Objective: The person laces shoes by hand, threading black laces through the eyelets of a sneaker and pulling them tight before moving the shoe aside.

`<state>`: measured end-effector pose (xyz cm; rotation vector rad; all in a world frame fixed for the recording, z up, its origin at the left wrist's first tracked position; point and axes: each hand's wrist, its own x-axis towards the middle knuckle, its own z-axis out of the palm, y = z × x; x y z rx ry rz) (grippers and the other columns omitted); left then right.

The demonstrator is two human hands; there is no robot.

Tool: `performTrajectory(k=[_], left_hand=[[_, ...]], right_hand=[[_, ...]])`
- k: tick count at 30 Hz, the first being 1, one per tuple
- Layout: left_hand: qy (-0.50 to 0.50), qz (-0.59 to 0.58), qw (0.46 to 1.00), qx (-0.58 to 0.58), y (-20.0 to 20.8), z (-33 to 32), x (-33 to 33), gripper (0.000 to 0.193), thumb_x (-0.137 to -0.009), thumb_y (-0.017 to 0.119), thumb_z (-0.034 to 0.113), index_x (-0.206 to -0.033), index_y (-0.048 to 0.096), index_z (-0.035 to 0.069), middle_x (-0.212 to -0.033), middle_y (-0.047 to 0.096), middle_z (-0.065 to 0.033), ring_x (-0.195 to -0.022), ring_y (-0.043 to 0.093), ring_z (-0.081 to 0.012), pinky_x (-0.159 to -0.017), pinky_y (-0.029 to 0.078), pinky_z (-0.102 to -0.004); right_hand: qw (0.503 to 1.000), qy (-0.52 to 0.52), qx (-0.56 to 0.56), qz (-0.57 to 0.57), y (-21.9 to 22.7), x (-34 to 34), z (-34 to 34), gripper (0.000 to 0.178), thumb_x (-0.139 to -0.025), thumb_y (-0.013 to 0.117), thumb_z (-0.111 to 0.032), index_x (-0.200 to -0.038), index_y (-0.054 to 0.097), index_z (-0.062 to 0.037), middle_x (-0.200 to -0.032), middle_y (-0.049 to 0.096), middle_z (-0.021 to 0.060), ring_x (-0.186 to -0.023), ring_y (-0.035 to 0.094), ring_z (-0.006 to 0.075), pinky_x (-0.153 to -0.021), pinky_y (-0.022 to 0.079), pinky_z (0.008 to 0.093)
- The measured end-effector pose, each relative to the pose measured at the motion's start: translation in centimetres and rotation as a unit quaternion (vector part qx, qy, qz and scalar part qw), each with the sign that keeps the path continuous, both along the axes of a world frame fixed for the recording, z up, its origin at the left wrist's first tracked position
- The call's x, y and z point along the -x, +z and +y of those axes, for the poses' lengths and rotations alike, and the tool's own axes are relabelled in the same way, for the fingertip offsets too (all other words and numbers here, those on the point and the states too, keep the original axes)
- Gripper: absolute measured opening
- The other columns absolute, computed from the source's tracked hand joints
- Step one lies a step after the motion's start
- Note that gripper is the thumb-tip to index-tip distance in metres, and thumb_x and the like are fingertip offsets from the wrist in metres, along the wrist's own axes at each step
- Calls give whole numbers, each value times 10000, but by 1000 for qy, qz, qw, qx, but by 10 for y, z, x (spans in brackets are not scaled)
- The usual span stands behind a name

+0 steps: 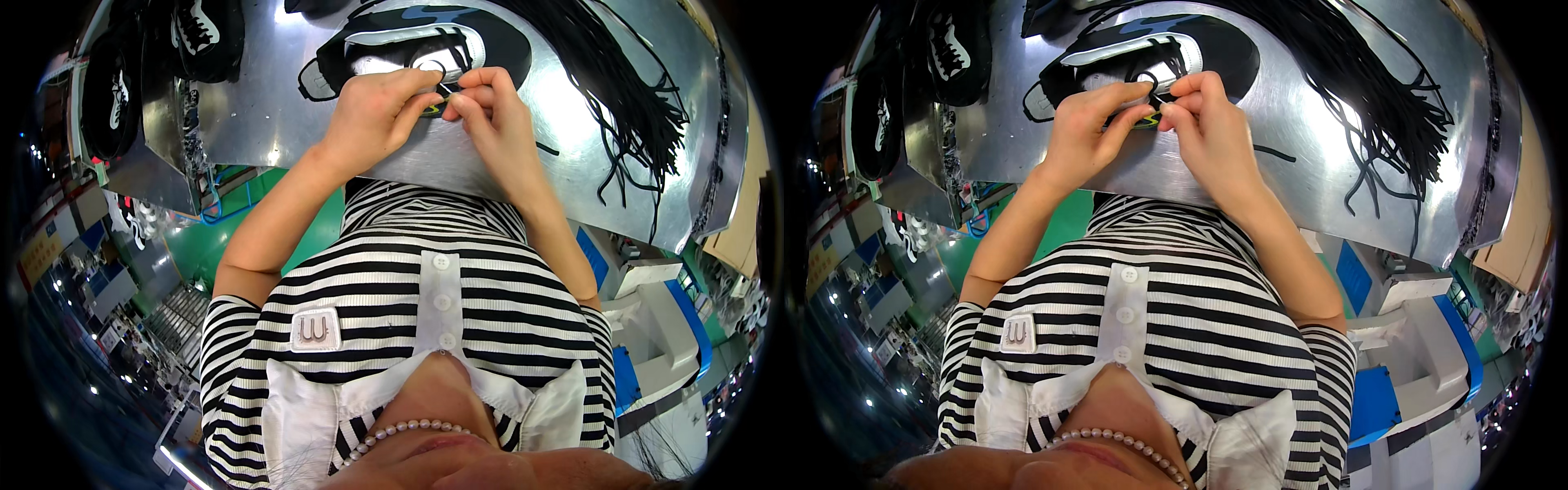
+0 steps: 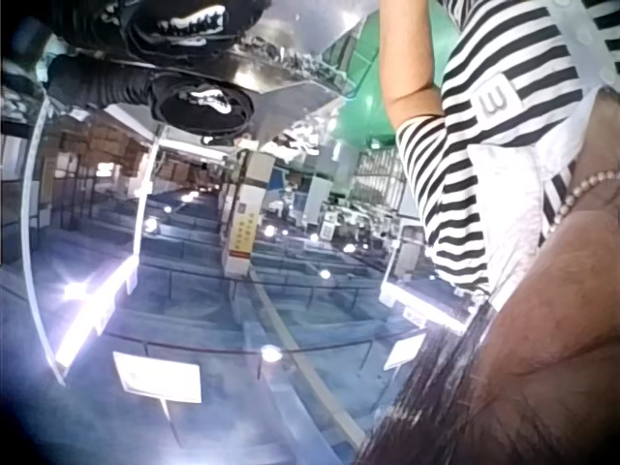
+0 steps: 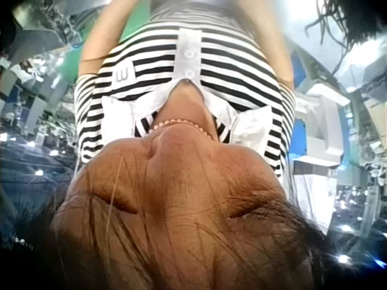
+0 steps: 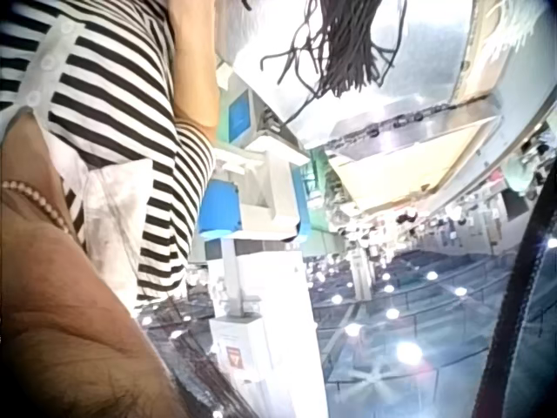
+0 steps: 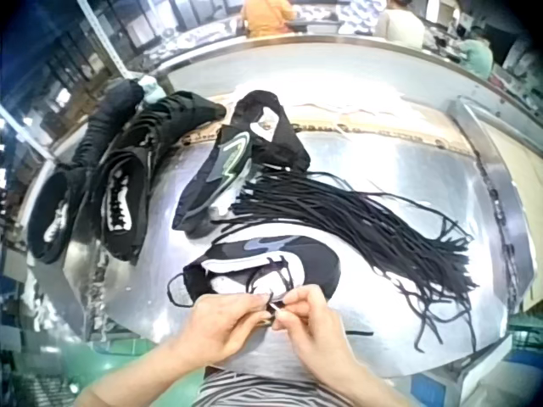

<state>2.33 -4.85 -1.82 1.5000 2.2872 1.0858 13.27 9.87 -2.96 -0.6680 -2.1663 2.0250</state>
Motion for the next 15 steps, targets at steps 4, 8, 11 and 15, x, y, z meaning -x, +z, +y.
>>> performTrajectory(k=[4,8,11,15], left_hand=[[-10,4,1000,12,0,3,-1,236,-861,709,86,-1073,649,1,-852,702,-146,-688,685,-292,-601,519,-332],[34,58,997,22,-5,-9,-2,216,-839,735,102,-1012,629,28,-775,670,-130,-628,644,-292,-562,487,-351],[-14,119,992,-24,-8,-7,-1,209,-800,756,74,-946,609,46,-751,651,-108,-618,626,-276,-554,478,-353],[-66,153,985,-37,-4,-10,-1,219,-767,749,36,-927,599,44,-786,662,-89,-644,636,-257,-569,490,-340]], right_hand=[[998,26,-54,-9,-12,3,2,188,-944,606,-107,-1058,489,-12,-779,698,121,-743,711,200,-654,524,303],[972,111,-187,-94,25,-19,41,142,-935,624,-163,-1013,574,-57,-779,699,101,-718,693,232,-659,520,325],[971,101,-215,-2,49,-8,40,131,-914,629,-187,-963,631,-65,-753,683,109,-686,662,283,-658,514,360],[939,207,-266,63,39,27,34,126,-902,619,-171,-966,642,-65,-747,675,104,-668,649,290,-642,507,372]])
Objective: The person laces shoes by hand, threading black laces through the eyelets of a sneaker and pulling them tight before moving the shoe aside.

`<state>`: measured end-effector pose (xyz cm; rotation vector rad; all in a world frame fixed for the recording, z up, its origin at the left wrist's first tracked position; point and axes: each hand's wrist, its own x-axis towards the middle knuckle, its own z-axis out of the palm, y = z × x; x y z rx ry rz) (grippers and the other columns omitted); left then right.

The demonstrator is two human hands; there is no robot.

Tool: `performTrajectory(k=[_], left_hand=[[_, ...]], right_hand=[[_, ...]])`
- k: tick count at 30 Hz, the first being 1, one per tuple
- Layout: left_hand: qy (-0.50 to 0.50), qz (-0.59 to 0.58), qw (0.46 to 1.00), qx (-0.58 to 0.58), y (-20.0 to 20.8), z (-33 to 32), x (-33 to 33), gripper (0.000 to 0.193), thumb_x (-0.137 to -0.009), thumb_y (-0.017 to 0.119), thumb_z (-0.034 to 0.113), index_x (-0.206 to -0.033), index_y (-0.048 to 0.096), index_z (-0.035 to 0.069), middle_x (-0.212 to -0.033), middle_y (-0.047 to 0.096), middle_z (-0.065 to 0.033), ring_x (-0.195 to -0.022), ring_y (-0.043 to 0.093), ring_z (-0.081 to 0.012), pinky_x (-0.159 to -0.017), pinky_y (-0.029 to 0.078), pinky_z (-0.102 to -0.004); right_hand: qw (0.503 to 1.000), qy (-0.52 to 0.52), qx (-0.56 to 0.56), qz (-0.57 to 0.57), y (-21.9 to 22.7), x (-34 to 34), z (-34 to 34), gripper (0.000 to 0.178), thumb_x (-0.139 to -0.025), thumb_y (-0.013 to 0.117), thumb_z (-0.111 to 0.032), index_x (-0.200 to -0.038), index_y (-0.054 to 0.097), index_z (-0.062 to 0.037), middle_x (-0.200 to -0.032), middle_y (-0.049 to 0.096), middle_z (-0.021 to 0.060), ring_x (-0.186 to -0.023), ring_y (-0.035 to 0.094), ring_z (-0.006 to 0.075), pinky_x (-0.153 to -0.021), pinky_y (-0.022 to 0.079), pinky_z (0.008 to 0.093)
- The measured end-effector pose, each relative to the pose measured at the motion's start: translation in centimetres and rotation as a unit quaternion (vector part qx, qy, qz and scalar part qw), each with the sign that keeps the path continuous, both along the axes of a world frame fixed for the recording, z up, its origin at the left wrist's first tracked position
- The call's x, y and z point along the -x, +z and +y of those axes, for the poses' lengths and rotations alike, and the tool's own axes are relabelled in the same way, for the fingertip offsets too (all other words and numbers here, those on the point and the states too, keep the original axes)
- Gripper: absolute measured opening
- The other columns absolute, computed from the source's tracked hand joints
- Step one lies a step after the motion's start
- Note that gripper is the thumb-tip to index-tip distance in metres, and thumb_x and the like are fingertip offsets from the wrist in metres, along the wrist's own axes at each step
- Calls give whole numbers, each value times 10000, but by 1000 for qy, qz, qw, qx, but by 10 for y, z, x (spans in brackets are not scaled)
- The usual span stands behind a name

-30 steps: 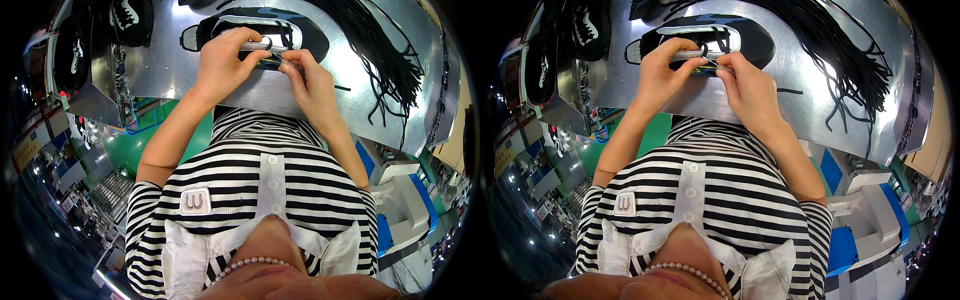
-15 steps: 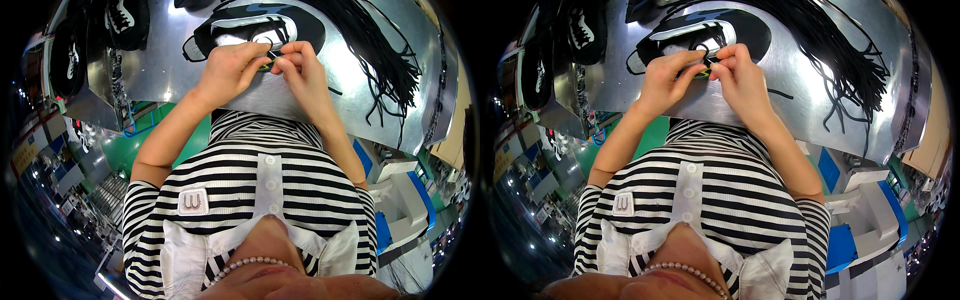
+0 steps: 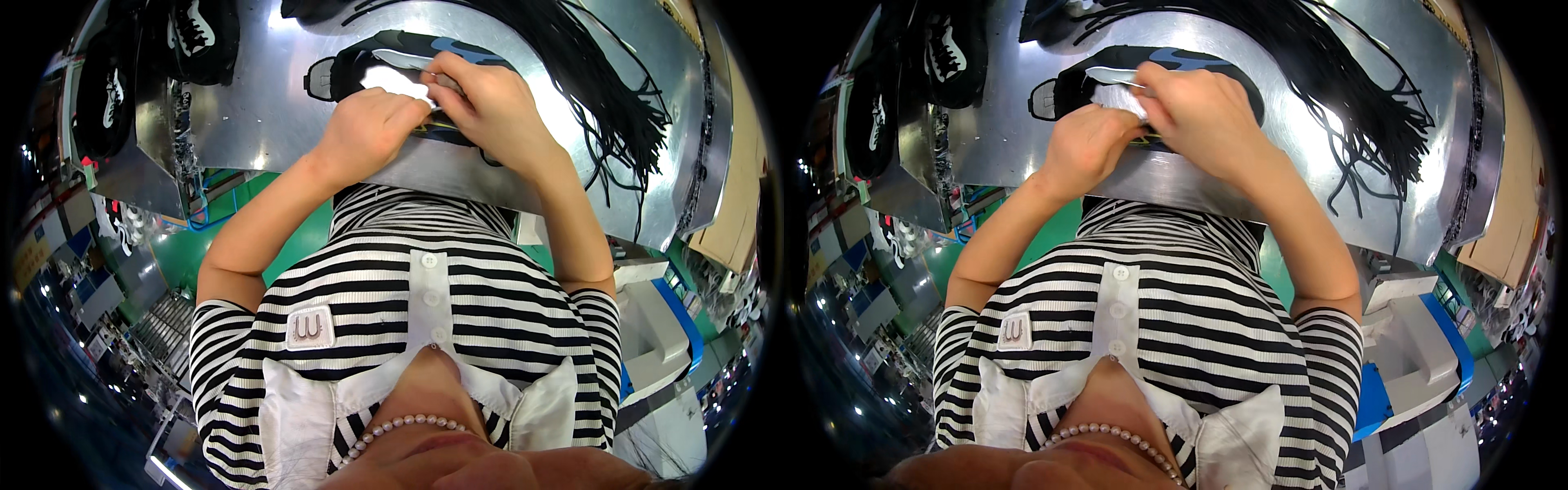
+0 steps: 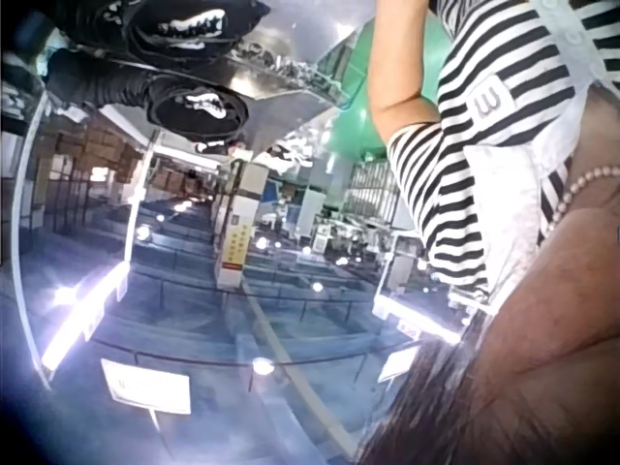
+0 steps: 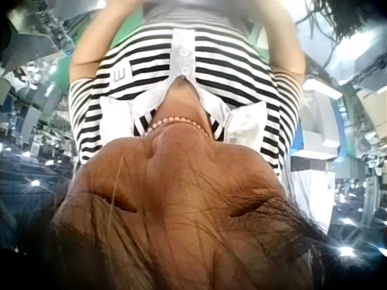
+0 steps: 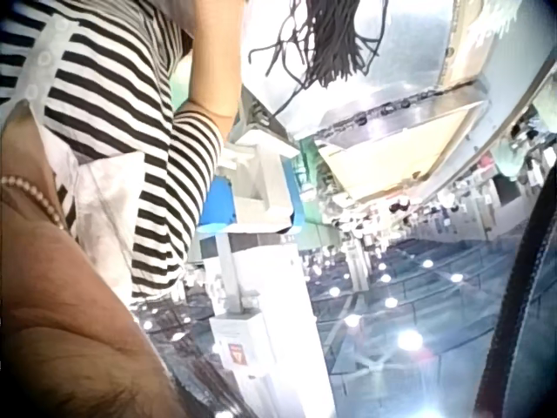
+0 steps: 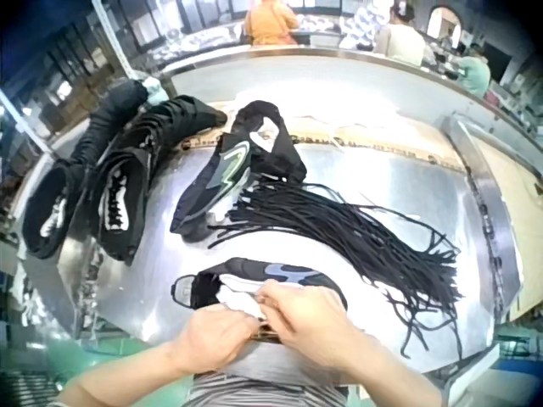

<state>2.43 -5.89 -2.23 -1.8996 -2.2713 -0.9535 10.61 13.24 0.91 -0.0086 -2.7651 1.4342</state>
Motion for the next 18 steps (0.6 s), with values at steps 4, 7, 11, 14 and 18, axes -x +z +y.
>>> performTrajectory(k=[4,7,11,14,18], left_hand=[[-34,-1,999,-19,1,-9,3,234,-748,745,4,-921,590,35,-826,676,-82,-671,648,-253,-587,503,-341],[-47,-12,998,-36,-2,-8,4,234,-754,749,-2,-919,586,33,-840,684,-84,-676,649,-261,-589,504,-344],[-71,-59,995,-39,-5,-7,5,232,-764,755,14,-921,586,33,-828,677,-91,-676,641,-278,-596,504,-350],[-94,-78,992,-10,-1,-5,5,230,-769,758,33,-921,586,36,-820,671,-100,-684,637,-287,-613,508,-360],[-57,-145,987,44,12,-4,8,438,-794,782,120,-1149,542,34,-869,680,-125,-769,662,-292,-692,526,-373]], right_hand=[[993,26,63,-95,-9,1,6,146,-878,659,-154,-987,677,-59,-818,710,98,-716,685,229,-662,522,337],[989,-13,141,-41,-22,-3,-1,146,-873,676,-89,-1012,691,-44,-842,711,67,-747,682,153,-683,523,278],[942,-127,294,97,1,1,13,165,-875,683,-19,-1039,704,-19,-911,717,55,-817,681,121,-746,545,257],[904,-193,348,156,13,8,43,187,-869,698,-13,-1055,702,5,-970,719,74,-883,700,153,-817,561,271],[892,-139,429,15,-17,0,13,166,-886,694,-29,-1046,680,14,-963,713,73,-892,688,130,-832,533,243]])
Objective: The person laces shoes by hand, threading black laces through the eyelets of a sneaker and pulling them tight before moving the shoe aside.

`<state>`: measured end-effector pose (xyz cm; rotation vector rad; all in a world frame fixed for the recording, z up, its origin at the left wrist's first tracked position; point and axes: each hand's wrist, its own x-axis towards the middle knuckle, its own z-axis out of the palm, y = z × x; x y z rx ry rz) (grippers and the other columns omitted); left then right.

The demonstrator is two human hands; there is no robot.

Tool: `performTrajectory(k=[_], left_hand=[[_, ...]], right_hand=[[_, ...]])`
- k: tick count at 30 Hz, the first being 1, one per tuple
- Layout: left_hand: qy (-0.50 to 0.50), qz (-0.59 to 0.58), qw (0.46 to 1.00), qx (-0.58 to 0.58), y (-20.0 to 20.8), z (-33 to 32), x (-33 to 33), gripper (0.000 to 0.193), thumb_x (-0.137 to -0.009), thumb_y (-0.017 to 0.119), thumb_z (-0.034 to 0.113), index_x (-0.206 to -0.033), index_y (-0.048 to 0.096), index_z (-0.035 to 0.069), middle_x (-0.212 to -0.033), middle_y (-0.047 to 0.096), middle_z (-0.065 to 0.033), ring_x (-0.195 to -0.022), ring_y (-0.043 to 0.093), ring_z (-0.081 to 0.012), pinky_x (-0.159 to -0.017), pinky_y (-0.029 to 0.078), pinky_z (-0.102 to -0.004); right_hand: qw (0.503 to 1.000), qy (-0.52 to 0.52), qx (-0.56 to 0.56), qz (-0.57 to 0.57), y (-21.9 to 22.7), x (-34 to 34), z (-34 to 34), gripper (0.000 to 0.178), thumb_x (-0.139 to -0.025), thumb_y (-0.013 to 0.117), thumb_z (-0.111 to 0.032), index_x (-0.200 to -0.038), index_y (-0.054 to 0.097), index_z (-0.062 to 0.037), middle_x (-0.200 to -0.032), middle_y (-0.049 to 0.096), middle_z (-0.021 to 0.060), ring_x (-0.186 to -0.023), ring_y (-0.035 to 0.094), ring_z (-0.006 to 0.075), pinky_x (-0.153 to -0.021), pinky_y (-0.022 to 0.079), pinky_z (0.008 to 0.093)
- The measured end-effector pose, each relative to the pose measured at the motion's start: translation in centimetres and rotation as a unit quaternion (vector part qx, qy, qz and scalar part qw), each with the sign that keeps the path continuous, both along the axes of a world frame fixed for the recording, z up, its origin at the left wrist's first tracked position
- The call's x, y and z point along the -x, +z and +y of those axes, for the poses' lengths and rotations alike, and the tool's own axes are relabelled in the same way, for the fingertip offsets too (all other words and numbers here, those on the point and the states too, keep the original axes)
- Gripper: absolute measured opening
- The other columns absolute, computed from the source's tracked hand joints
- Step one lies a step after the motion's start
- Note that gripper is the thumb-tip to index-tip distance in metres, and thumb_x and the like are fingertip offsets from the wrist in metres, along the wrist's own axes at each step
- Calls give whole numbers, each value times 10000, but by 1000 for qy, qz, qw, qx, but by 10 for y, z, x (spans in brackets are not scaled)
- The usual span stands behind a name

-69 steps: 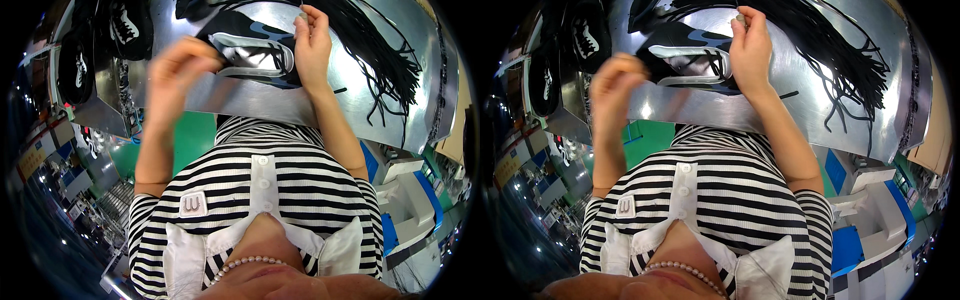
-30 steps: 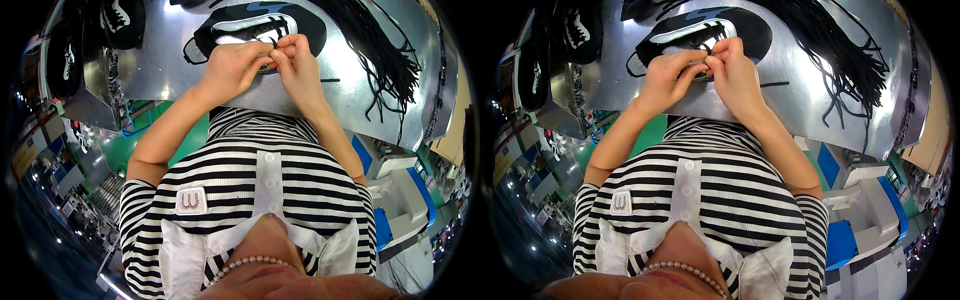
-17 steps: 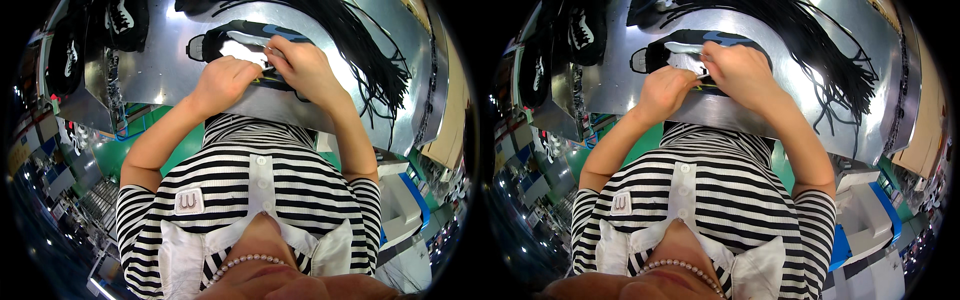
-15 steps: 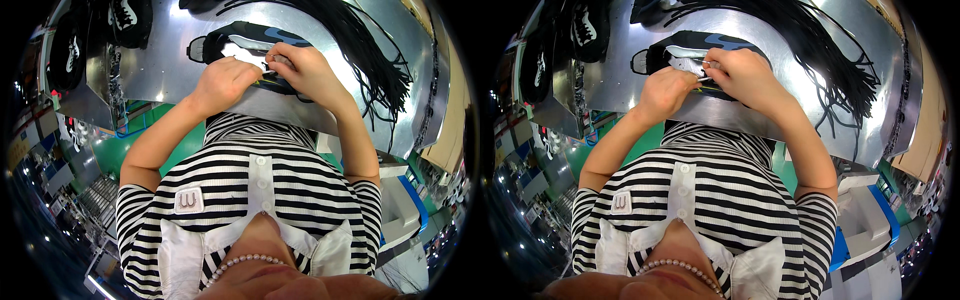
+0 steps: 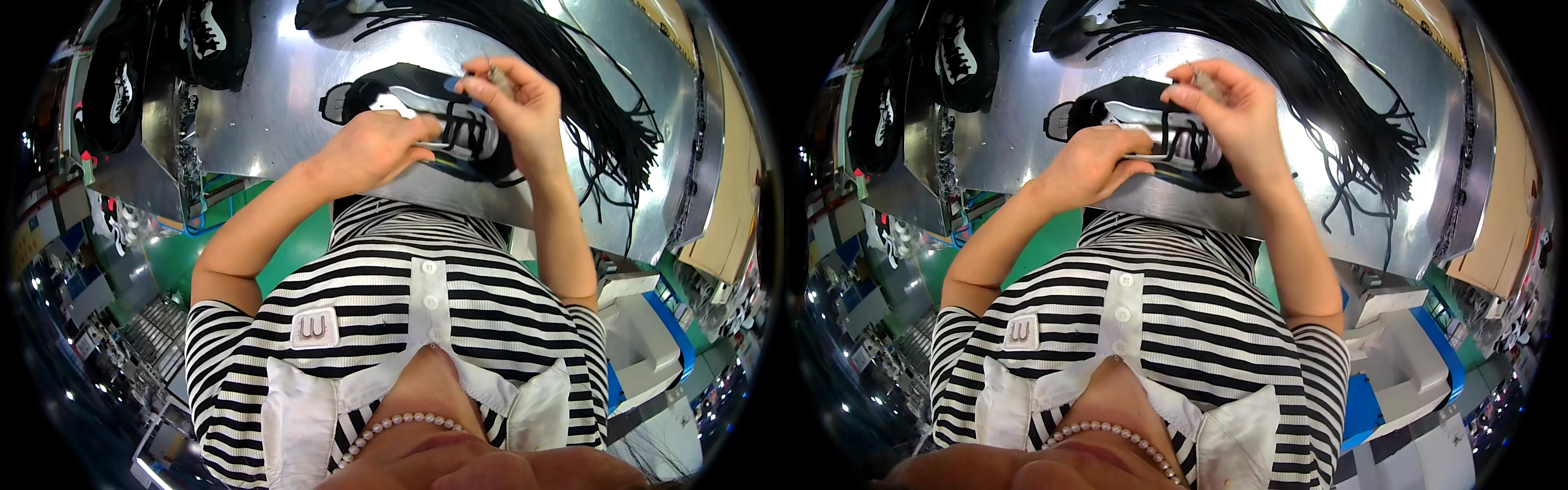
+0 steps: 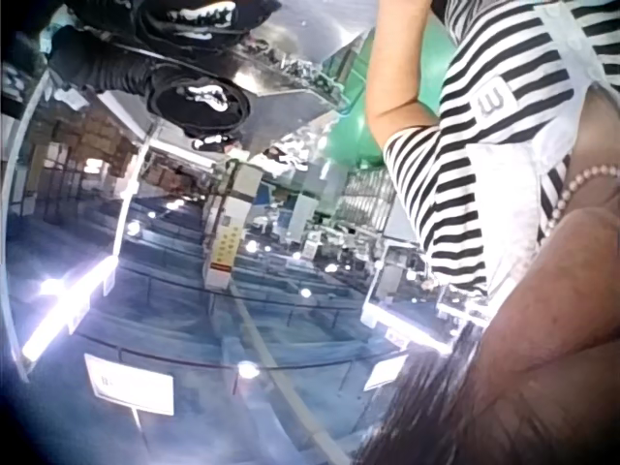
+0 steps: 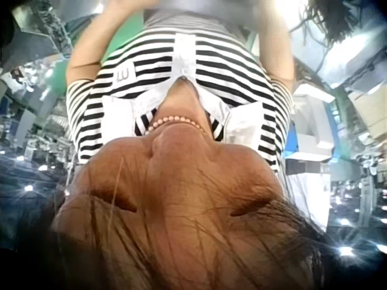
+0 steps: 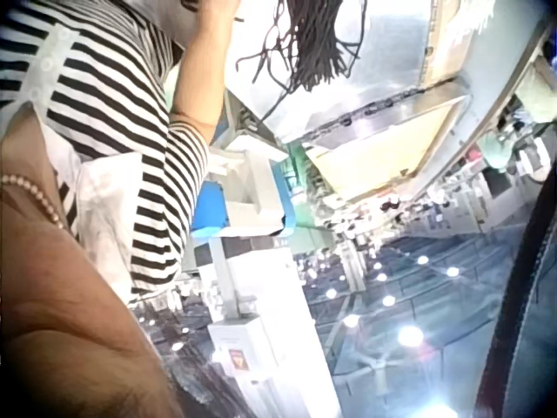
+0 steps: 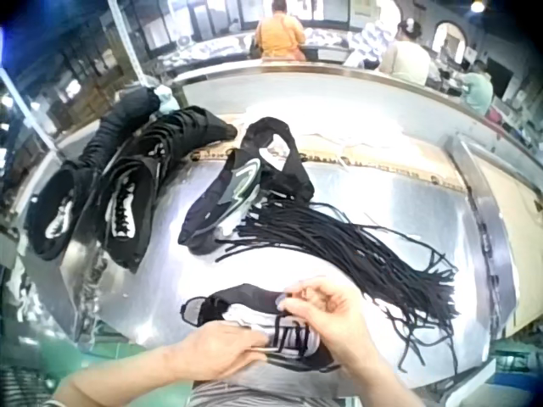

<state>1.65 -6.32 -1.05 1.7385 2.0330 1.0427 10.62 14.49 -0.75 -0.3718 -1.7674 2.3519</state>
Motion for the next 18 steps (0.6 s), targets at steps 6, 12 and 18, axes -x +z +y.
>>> performTrajectory(k=[6,12,18], left_hand=[[210,-235,930,187,28,5,-3,603,-935,676,277,-1415,384,58,-1076,656,-181,-911,686,-284,-809,529,-359],[212,-145,958,124,20,2,-1,408,-1015,506,331,-1316,538,58,-1036,599,-143,-998,548,-269,-895,436,-358],[219,-142,960,101,13,5,1,374,-1035,428,308,-1260,585,54,-1043,620,-132,-954,553,-274,-855,442,-367]], right_hand=[[994,82,43,-64,-7,6,-13,113,-907,670,-49,-1005,667,8,-913,705,54,-866,658,106,-813,511,238],[990,95,92,-53,13,0,-8,111,-917,669,-105,-1003,660,-35,-857,707,22,-509,376,-26,-443,243,159],[994,85,12,-61,6,-1,-16,94,-909,664,-57,-987,663,-5,-908,695,32,-754,572,39,-697,439,174]])
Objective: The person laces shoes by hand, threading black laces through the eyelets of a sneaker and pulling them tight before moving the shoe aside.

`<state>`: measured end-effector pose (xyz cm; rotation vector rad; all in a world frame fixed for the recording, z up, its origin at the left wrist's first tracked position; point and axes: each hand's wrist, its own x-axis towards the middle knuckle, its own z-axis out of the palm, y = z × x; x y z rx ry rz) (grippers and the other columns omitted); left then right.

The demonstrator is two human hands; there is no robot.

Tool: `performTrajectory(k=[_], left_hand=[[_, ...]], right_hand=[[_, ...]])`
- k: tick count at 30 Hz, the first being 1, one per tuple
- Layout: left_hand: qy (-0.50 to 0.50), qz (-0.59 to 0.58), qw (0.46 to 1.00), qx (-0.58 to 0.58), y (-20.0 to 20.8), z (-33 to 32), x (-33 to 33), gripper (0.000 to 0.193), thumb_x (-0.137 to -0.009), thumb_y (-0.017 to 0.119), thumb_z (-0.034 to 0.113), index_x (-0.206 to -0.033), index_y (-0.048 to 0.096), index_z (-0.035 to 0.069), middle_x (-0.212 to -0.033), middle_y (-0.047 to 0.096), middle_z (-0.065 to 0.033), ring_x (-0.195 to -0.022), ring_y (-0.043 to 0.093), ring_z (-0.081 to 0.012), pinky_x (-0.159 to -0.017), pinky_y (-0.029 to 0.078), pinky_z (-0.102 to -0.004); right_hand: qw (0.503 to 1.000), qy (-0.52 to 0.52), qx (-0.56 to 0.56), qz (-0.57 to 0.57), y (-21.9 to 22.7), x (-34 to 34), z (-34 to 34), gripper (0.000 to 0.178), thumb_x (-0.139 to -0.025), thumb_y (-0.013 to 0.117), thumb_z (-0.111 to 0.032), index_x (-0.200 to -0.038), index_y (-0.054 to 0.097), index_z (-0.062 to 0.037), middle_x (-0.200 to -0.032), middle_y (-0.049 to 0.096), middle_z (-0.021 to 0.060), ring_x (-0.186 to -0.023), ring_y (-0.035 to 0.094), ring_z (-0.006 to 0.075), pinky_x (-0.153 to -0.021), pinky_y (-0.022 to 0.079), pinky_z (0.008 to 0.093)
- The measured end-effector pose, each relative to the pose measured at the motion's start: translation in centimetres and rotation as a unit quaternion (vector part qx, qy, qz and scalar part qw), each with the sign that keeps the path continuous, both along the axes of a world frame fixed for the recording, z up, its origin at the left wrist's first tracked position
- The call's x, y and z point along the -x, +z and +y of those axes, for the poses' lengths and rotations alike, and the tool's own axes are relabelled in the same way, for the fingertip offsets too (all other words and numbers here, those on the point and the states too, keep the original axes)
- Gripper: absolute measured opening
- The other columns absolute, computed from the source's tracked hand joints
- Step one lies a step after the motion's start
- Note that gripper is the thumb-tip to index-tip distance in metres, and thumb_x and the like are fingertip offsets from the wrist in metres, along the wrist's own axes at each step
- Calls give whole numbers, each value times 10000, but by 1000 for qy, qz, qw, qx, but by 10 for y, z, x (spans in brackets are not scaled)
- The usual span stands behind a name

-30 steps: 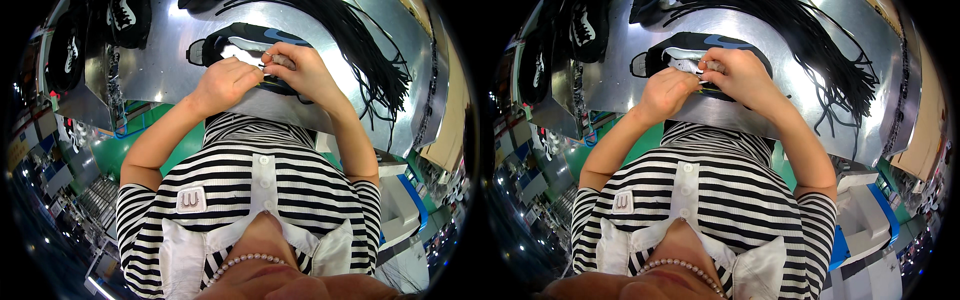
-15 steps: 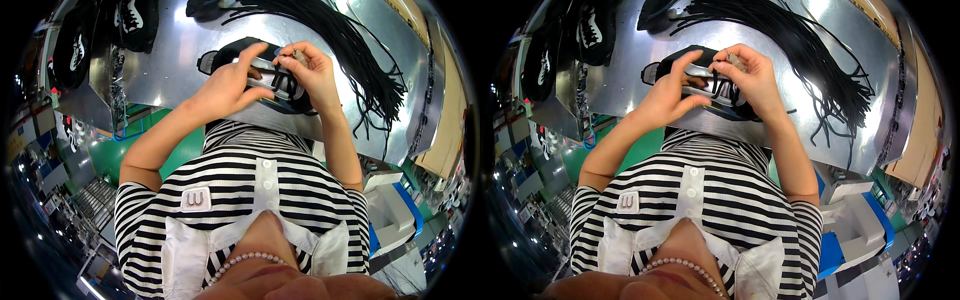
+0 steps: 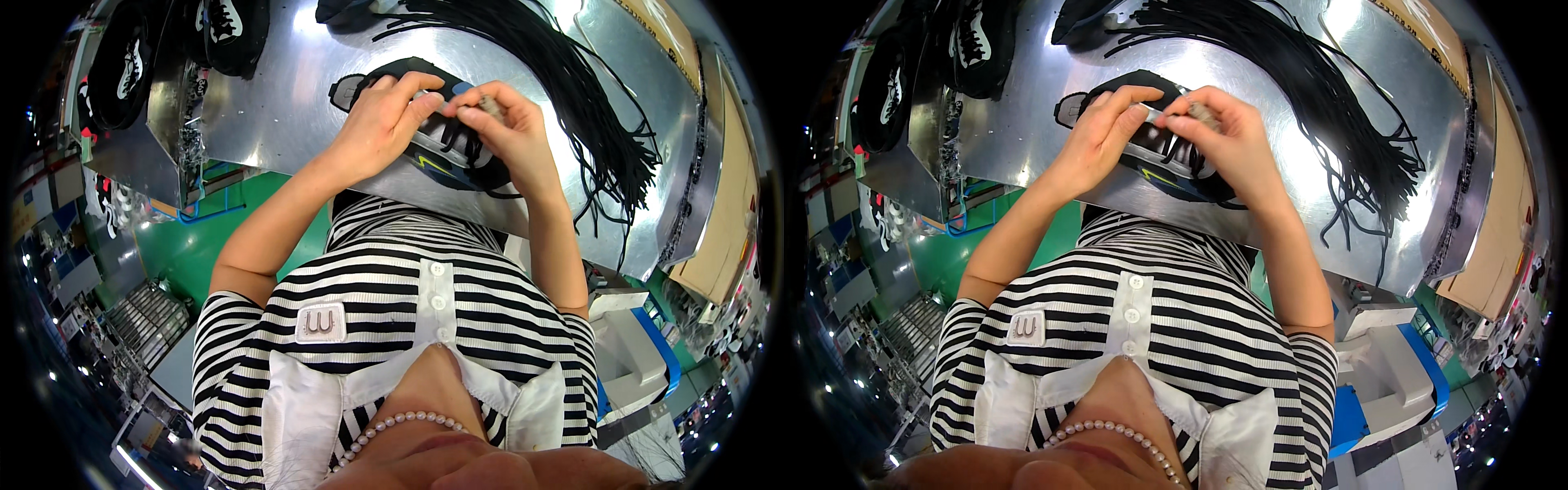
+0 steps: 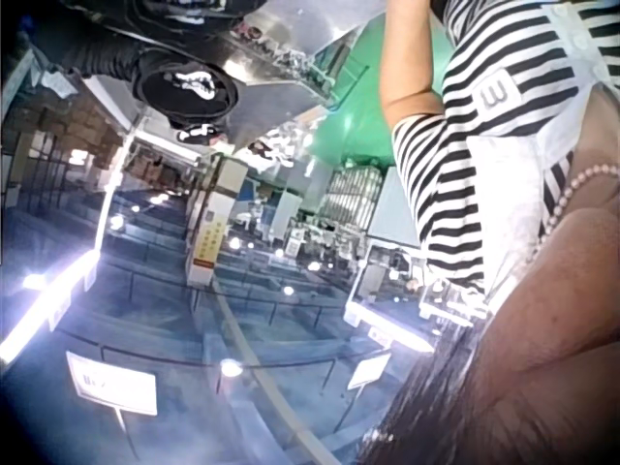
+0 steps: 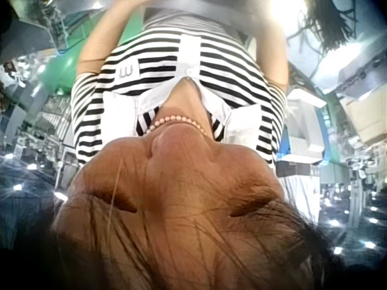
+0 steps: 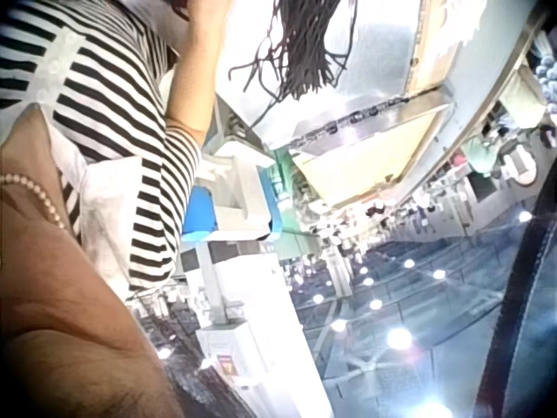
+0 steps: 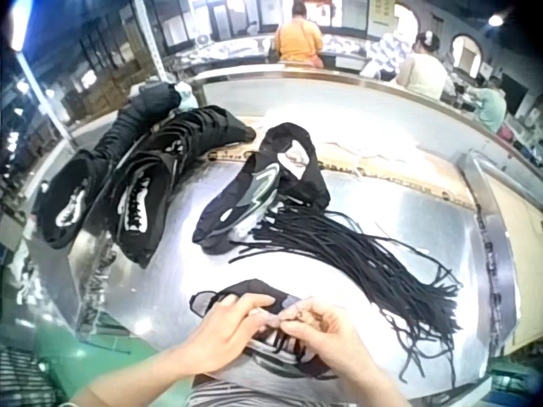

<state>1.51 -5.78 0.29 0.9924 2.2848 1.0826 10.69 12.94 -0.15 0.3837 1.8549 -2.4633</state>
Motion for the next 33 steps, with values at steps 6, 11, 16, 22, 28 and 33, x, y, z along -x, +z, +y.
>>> performTrajectory(k=[6,11,16,22,28,33], left_hand=[[38,17,999,-8,-5,9,-4,420,-842,749,266,-1192,619,75,-1067,676,-66,-955,579,-250,-847,461,-351],[61,35,997,-34,-9,13,-7,413,-798,785,208,-1162,635,83,-1058,688,-29,-941,591,-216,-828,473,-320],[78,13,997,-27,-10,11,-6,387,-785,784,179,-1137,654,88,-1056,687,-25,-946,588,-199,-819,471,-309],[68,28,997,-24,-6,12,-6,382,-798,763,158,-1152,648,75,-1058,684,-26,-918,577,-190,-803,465,-302],[47,-122,990,-57,2,17,-17,388,-886,610,19,-1272,567,37,-936,644,-30,-663,500,-83,-616,428,-239],[30,-127,989,-68,-7,21,-10,402,-933,515,23,-1334,531,44,-954,636,-15,-727,524,-65,-707,453,-222]], right_hand=[[997,12,-62,-51,-12,8,1,162,-896,702,-113,-1017,691,-6,-894,665,-21,-738,567,28,-647,436,180],[967,-82,-222,92,-21,1,-8,193,-928,667,-121,-1077,655,1,-884,666,27,-684,579,73,-623,462,216],[954,-28,-298,20,3,-19,-9,135,-942,631,-98,-1039,600,-9,-842,682,97,-688,643,148,-621,493,274],[924,13,-383,21,1,-16,-4,150,-907,668,-131,-996,600,-31,-798,702,118,-711,695,263,-617,512,325],[854,27,-517,55,-2,-6,-4,289,-871,684,-147,-1088,552,-10,-759,689,136,-695,685,319,-599,523,386],[822,33,-565,64,-10,7,-9,356,-881,666,-154,-1168,524,1,-735,679,157,-676,681,327,-583,519,416]])
